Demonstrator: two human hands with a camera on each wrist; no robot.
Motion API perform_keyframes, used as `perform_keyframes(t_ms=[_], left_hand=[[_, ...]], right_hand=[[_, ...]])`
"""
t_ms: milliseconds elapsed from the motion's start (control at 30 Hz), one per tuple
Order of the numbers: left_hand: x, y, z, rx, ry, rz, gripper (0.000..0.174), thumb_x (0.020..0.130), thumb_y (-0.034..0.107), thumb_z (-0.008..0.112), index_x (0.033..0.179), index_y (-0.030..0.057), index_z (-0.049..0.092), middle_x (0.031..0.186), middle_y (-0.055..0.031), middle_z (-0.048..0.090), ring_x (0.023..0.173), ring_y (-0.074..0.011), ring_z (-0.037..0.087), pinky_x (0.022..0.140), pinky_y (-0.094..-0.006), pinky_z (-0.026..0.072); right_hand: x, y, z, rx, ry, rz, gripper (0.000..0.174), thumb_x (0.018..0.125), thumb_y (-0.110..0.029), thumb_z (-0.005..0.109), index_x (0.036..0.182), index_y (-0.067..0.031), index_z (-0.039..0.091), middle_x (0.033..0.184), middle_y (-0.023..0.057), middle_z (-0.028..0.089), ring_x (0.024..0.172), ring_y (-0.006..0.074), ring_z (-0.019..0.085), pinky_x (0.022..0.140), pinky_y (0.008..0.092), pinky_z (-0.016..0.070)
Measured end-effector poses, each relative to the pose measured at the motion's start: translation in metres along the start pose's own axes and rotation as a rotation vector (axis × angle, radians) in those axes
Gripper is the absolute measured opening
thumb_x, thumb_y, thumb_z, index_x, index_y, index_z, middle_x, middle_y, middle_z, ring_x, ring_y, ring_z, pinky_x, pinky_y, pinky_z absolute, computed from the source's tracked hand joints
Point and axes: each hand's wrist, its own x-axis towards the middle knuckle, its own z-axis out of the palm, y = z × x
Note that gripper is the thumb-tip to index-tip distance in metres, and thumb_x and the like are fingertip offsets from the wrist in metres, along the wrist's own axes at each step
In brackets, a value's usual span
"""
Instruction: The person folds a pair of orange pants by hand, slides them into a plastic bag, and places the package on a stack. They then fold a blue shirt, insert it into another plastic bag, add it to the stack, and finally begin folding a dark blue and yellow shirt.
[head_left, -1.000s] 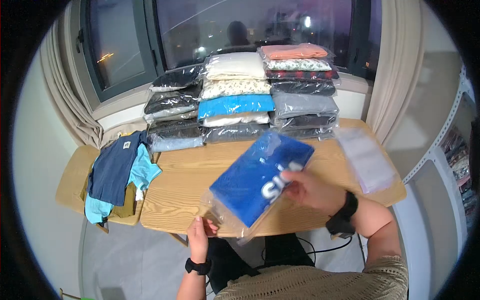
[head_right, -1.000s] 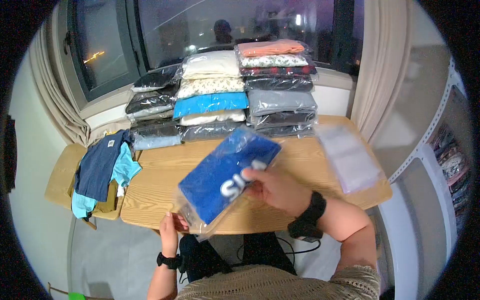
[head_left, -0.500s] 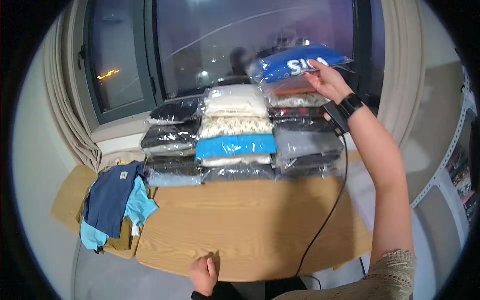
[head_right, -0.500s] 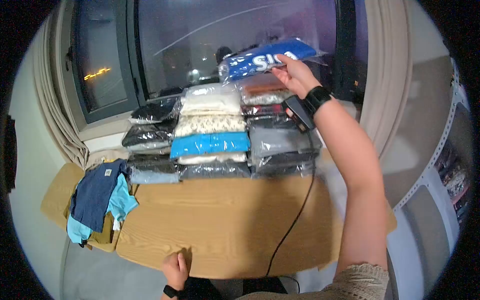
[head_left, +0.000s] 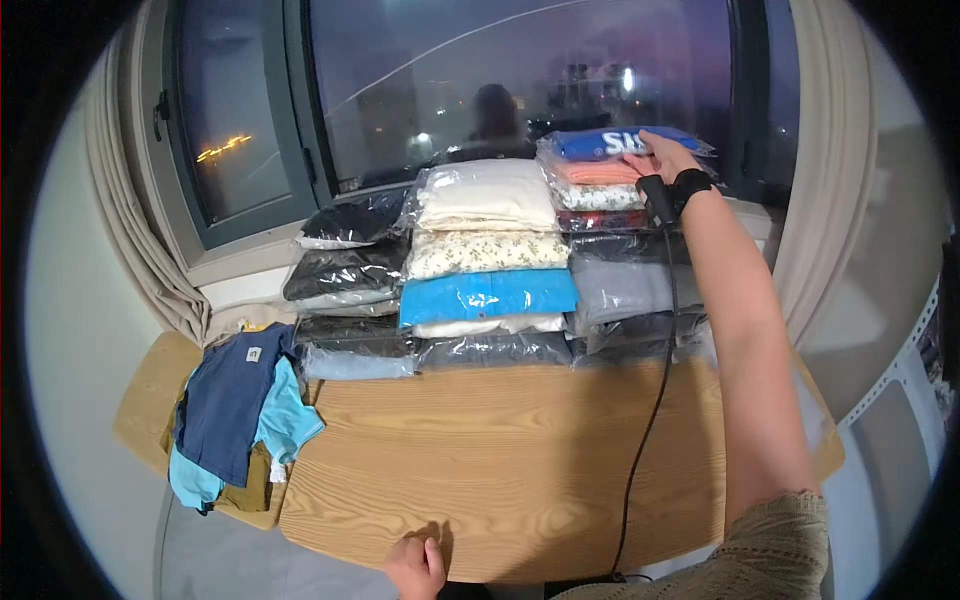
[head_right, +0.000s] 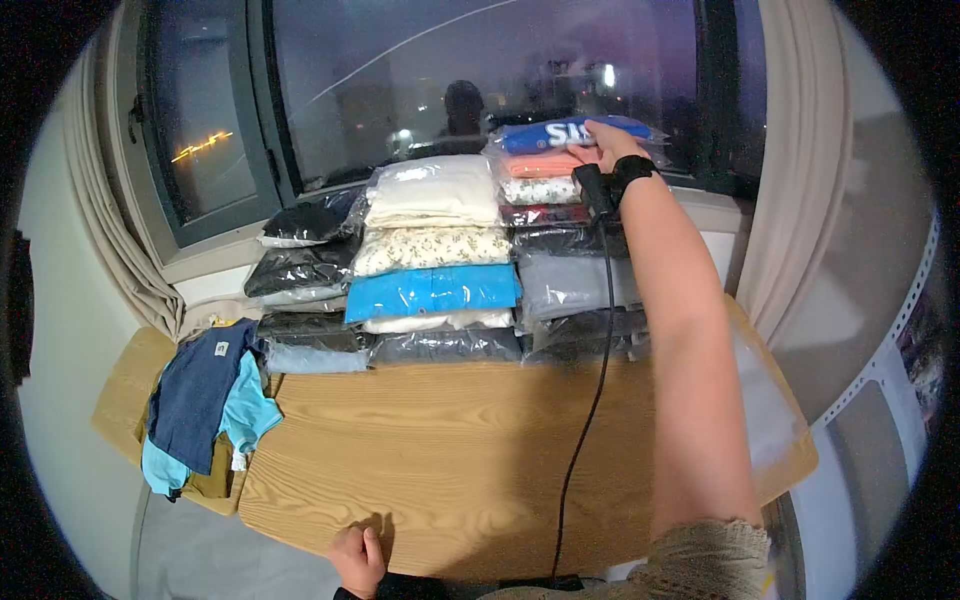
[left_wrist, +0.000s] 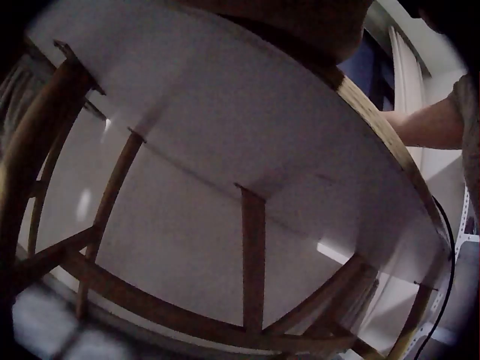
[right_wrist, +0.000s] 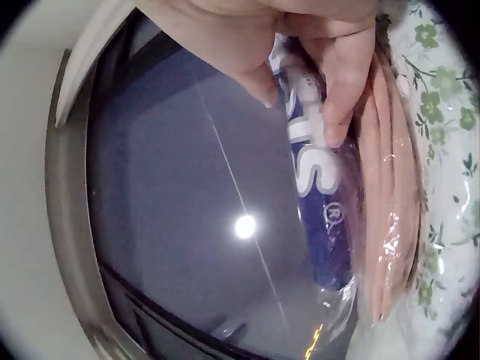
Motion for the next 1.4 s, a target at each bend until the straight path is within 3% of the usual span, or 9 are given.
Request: perform_keyframes(t_ms=[233, 300, 333, 367, 500, 833, 933, 1133, 1400], left_hand=[[-0.003, -0.012, 0.008, -0.049, 0.013, 0.049, 0.017, 0.083, 0.014, 0.053, 0.068, 0.0047, 0.055, 0.062, -0.0142, 0.053, 0.058, -0.0331, 0.051, 0.053, -0.0431, 0.0394], [0.0, -0.004, 0.006, -0.052, 0.046, 0.037, 0.011, 0.082, 0.013, 0.054, 0.078, 0.0058, 0.061, 0.066, -0.0122, 0.056, 0.062, -0.0312, 0.054, 0.056, -0.041, 0.0428], [0.0, -0.004, 0.004, -0.023, 0.029, 0.028, 0.013, 0.081, 0.013, 0.055, 0.087, 0.0065, 0.064, 0.07, -0.0111, 0.059, 0.066, -0.0295, 0.057, 0.06, -0.0394, 0.0452], [-0.003, -0.012, 0.009, -0.044, 0.028, 0.032, 0.013, 0.082, 0.014, 0.055, 0.086, 0.0063, 0.064, 0.072, -0.0112, 0.06, 0.066, -0.0291, 0.058, 0.06, -0.0393, 0.0457], [0.003, -0.005, 0.006, -0.018, 0.104, 0.025, 0.014, 0.082, 0.02, 0.058, 0.078, 0.0079, 0.064, 0.062, -0.0101, 0.057, 0.059, -0.0276, 0.057, 0.054, -0.0379, 0.046], [0.0, -0.016, -0.009, -0.289, -0.116, -0.125, 0.034, 0.092, 0.028, 0.046, 0.073, 0.0014, 0.057, 0.065, -0.0114, 0.057, 0.064, -0.0251, 0.056, 0.06, -0.0334, 0.0439], [0.013, -0.037, -0.028, -0.934, -0.183, -0.422, 0.031, 0.093, 0.025, 0.045, 0.078, 0.0004, 0.057, 0.069, -0.0052, 0.057, 0.07, -0.0163, 0.055, 0.065, -0.0293, 0.0429], [0.067, -0.167, -0.084, -0.211, 0.205, -0.324, 0.019, 0.084, 0.012, 0.05, 0.094, -0.0011, 0.059, 0.087, -0.012, 0.063, 0.084, -0.0205, 0.06, 0.076, -0.0305, 0.0463], [0.107, -0.285, -0.117, 0.347, 0.16, -0.531, 0.03, 0.079, 0.017, 0.055, 0.106, 0.0036, 0.059, 0.102, -0.0256, 0.055, 0.093, -0.0408, 0.054, 0.083, -0.0439, 0.0445]], right_hand=[[-0.043, -0.003, -0.025, 0.267, -0.211, 0.064, 0.022, 0.089, -0.006, 0.043, 0.1, 0.0135, 0.041, 0.094, 0.0218, 0.053, 0.085, 0.0292, 0.062, 0.07, 0.0267, 0.0576], [-0.067, 0.01, -0.041, 0.032, -0.37, -0.085, 0.019, 0.088, -0.004, 0.045, 0.102, 0.0088, 0.049, 0.096, 0.0148, 0.056, 0.084, 0.021, 0.061, 0.069, 0.0256, 0.0542], [-0.06, 0.037, -0.058, -0.302, -0.423, -0.525, 0.016, 0.088, -0.005, 0.049, 0.101, 0.0041, 0.053, 0.095, 0.0136, 0.058, 0.08, 0.0188, 0.061, 0.065, 0.0223, 0.052], [-0.134, 0.027, -0.023, 0.138, -0.322, -0.017, 0.015, 0.087, -0.008, 0.053, 0.099, -0.0002, 0.056, 0.094, 0.0117, 0.061, 0.076, 0.015, 0.06, 0.064, 0.0197, 0.0498], [-0.226, 0.095, -0.016, -0.07, -0.537, 0.136, 0.011, 0.085, -0.013, 0.055, 0.092, -0.0051, 0.057, 0.084, 0.0051, 0.063, 0.058, 0.0071, 0.052, 0.046, 0.0178, 0.0417], [-0.374, 0.258, -0.046, 0.035, -0.797, 0.732, 0.016, 0.084, -0.009, 0.054, 0.1, -0.0057, 0.056, 0.09, 0.0083, 0.062, 0.072, 0.0135, 0.057, 0.065, 0.0242, 0.0468], [-0.398, 0.246, -0.055, 0.014, -0.662, 0.839, 0.017, 0.084, -0.008, 0.053, 0.101, -0.0047, 0.055, 0.093, 0.0088, 0.062, 0.078, 0.017, 0.058, 0.07, 0.026, 0.0467], [-0.416, 0.209, -0.123, -0.004, -0.365, 0.62, 0.017, 0.086, -0.011, 0.053, 0.102, -0.0037, 0.054, 0.098, 0.0103, 0.061, 0.089, 0.0192, 0.056, 0.078, 0.0291, 0.0457], [-0.449, 0.211, -0.203, 0.377, -0.01, 0.627, 0.018, 0.089, -0.013, 0.048, 0.103, -0.0032, 0.055, 0.104, 0.0094, 0.059, 0.095, 0.0226, 0.057, 0.079, 0.0289, 0.0472]])
